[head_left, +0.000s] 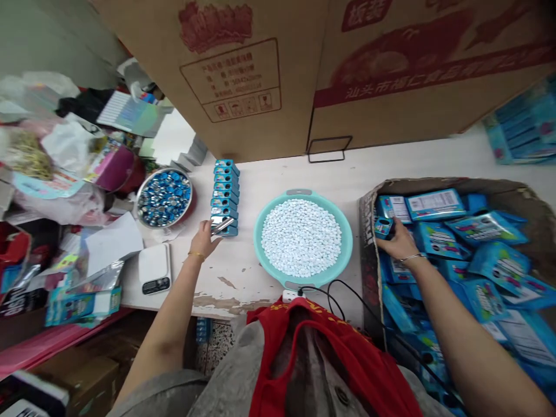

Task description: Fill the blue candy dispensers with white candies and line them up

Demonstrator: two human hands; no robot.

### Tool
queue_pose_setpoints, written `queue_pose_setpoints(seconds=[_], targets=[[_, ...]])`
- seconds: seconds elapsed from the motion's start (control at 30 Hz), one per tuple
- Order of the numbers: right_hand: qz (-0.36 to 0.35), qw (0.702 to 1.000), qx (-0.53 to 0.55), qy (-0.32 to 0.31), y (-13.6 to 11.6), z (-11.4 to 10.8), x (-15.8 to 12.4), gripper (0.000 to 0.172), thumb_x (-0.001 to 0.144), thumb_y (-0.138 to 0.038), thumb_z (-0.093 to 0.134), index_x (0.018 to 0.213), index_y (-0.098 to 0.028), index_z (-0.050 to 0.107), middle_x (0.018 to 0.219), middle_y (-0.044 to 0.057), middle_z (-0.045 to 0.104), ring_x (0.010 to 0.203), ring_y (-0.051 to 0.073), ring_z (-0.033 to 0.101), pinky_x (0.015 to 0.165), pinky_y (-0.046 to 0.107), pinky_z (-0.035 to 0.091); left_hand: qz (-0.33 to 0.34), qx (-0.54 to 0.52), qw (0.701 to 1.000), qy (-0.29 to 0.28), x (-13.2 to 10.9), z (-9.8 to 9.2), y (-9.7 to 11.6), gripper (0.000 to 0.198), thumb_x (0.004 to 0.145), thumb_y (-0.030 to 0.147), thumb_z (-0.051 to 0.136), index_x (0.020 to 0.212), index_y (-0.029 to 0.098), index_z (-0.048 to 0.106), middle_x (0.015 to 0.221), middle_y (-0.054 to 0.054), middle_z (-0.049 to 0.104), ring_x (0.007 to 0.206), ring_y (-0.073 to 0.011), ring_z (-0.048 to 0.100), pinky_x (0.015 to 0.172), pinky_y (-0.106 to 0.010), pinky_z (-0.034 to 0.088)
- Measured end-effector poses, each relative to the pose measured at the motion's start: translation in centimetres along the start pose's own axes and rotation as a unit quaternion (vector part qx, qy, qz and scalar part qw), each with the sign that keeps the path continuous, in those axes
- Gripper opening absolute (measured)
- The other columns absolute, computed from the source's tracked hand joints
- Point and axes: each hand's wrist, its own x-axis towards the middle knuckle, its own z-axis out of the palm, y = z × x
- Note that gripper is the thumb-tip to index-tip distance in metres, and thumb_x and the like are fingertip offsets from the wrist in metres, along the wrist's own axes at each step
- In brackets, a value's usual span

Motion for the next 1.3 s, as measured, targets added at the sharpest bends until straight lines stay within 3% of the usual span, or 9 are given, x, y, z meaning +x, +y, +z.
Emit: queue_pose_setpoints(seconds=[0.13, 0.27, 0.37, 0.43, 0.67, 0.83, 1.0, 1.17, 1.3], targets=[[-0.007, 0.992, -0.025, 0.120, -3.5, -2.8, -2.1, 0.087, 0.048, -0.059, 0.077, 0.114, -0.012, 0.049, 0.114, 0.017, 0.052, 0.118, 0.036, 0.046, 0.100, 0.054, 0.038, 0.051, -0.062, 0.993, 0.084, -1.3, -0.1, 2.8, 0.045, 0.090, 0.037, 0.050, 0.126, 0.013, 0.043, 0.119, -0.016, 0.053, 0.111, -0.0265, 0.056, 0.092, -0.038, 0.048], [-0.094, 0.980, 0.043, 0.168, -7.8, -5.0, -4.7, 0.096, 0.052, -0.052, 0.081, 0.128, -0.015, 0.036, 0.122, 0.015, 0.048, 0.115, 0.032, 0.050, 0.101, 0.053, 0.040, 0.202, -0.076, 0.974, -0.064, -2.3, -0.8, 9.4, 0.029, 0.094, 0.026, 0.041, 0.118, 0.017, 0.052, 0.108, -0.010, 0.059, 0.101, -0.0213, 0.059, 0.091, -0.034, 0.048], [-0.110, 0.978, 0.152, 0.095, -10.3, -4.9, -6.8, 0.095, 0.058, -0.050, 0.080, 0.132, -0.021, 0.030, 0.114, 0.011, 0.054, 0.103, 0.029, 0.059, 0.095, 0.051, 0.046, 0.207, 0.011, 0.955, -0.212, -2.8, 0.4, 14.9, 0.022, 0.088, 0.016, 0.046, 0.107, 0.017, 0.058, 0.105, -0.010, 0.060, 0.095, -0.0220, 0.062, 0.084, -0.034, 0.050], [-0.086, 0.966, 0.244, 0.013, -11.0, -3.7, -8.3, 0.091, 0.065, -0.051, 0.075, 0.136, -0.023, 0.025, 0.104, 0.008, 0.058, 0.091, 0.026, 0.064, 0.086, 0.047, 0.052, 0.175, 0.030, 0.952, -0.251, -2.8, 2.3, 18.1, 0.020, 0.085, 0.010, 0.049, 0.101, 0.016, 0.059, 0.106, -0.011, 0.059, 0.093, -0.0219, 0.062, 0.083, -0.034, 0.049], [0.019, 0.933, 0.347, -0.094, -9.4, 1.8, -11.9, 0.071, 0.076, -0.064, 0.061, 0.131, -0.023, 0.043, 0.123, 0.012, 0.059, 0.113, 0.028, 0.059, 0.093, 0.042, 0.051, 0.152, -0.047, 0.969, -0.192, -0.9, 9.3, 25.7, 0.026, 0.088, 0.006, 0.039, 0.110, 0.011, 0.051, 0.118, -0.017, 0.052, 0.104, -0.0248, 0.058, 0.087, -0.037, 0.049], [0.070, 0.925, 0.345, -0.143, -9.3, 2.3, -12.1, 0.049, 0.086, -0.060, 0.050, 0.119, -0.023, 0.052, 0.118, 0.008, 0.063, 0.111, 0.024, 0.060, 0.096, 0.039, 0.050, 0.167, -0.107, 0.968, -0.154, -0.1, 10.4, 26.1, 0.029, 0.089, 0.010, 0.043, 0.117, 0.014, 0.048, 0.119, -0.014, 0.053, 0.108, -0.0228, 0.055, 0.092, -0.037, 0.047], [0.047, 0.936, 0.329, -0.113, -9.3, 2.2, -11.3, 0.044, 0.081, -0.050, 0.064, 0.114, -0.025, 0.048, 0.108, 0.006, 0.063, 0.098, 0.021, 0.062, 0.089, 0.039, 0.053, 0.245, -0.206, 0.941, -0.110, 0.5, 6.9, 22.2, 0.022, 0.090, 0.022, 0.050, 0.111, 0.016, 0.049, 0.106, -0.009, 0.057, 0.097, -0.0203, 0.058, 0.086, -0.035, 0.048], [-0.055, 0.967, 0.234, -0.080, -10.0, 2.6, -10.5, 0.042, 0.078, -0.042, 0.068, 0.110, -0.022, 0.050, 0.104, 0.007, 0.061, 0.097, 0.023, 0.059, 0.089, 0.042, 0.049, 0.347, -0.204, 0.911, -0.088, 0.9, -0.2, 19.6, 0.021, 0.091, 0.024, 0.049, 0.111, 0.016, 0.049, 0.103, -0.009, 0.058, 0.097, -0.0203, 0.057, 0.085, -0.034, 0.047], [-0.146, 0.969, 0.183, -0.076, -11.7, 3.0, -10.0, 0.029, 0.082, -0.033, 0.063, 0.106, -0.022, 0.053, 0.102, 0.007, 0.060, 0.097, 0.024, 0.059, 0.087, 0.041, 0.049, 0.396, -0.141, 0.901, -0.104, 0.5, -5.4, 20.1, 0.022, 0.092, 0.024, 0.047, 0.113, 0.017, 0.049, 0.104, -0.009, 0.059, 0.097, -0.0199, 0.058, 0.084, -0.032, 0.047]])
